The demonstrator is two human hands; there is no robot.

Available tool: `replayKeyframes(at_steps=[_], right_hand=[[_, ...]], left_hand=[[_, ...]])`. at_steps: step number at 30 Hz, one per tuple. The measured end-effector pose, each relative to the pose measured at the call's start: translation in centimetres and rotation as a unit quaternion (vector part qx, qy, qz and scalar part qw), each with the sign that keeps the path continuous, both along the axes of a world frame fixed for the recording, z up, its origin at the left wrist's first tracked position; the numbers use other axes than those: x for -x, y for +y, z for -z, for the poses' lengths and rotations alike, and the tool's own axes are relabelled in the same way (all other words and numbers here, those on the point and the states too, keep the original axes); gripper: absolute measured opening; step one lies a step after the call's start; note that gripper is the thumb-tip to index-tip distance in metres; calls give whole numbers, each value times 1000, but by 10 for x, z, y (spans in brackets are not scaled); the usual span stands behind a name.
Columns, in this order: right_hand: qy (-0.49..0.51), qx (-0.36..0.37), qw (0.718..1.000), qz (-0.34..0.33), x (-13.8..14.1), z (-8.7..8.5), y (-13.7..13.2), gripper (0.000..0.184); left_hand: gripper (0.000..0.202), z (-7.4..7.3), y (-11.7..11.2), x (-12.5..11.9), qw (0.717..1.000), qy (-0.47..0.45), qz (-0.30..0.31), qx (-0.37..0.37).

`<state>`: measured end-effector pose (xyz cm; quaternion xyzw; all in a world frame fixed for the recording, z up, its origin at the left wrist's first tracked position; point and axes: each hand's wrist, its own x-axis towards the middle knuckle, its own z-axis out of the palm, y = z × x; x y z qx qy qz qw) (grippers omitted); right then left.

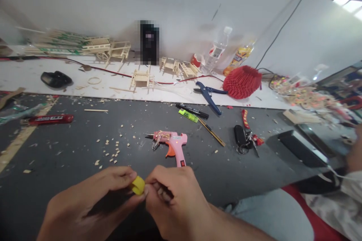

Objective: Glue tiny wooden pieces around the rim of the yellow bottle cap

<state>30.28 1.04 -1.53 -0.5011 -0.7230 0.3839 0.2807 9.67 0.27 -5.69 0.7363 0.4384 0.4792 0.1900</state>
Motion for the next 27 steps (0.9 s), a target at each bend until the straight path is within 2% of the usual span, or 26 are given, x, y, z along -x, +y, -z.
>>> replayKeyframes(at_steps=[5, 9, 12, 15, 18, 21, 24, 27], right_hand=[[9, -60, 998, 22, 3, 2, -3, 20], [11, -124, 992, 35, 6, -1, 0, 16], [7, -102, 995, 21, 5, -8, 1, 20], [5, -92, 996, -16, 4, -16, 1, 22], [-13, -118, 992, -53, 3, -20, 1, 20], [-33, -155, 985, -62, 1, -17, 3, 19], [-47, -172, 982, -69, -3, -12, 4, 17], [-63, -159, 982, -86, -6, -9, 5, 18]], left_hand=[[24, -7, 2, -5, 995, -35, -13, 96], [29, -14, 3, -5, 984, -64, -13, 163], [27, -16, 2, -3, 976, -88, -8, 198], [20, -18, 2, 0, 962, -152, 8, 227], [21, -18, 4, 0, 958, -194, 18, 211], [24, -15, 5, -1, 966, -189, 16, 174], [23, -13, 5, 1, 977, -162, 25, 139], [21, -13, 5, 3, 991, -95, 41, 90]])
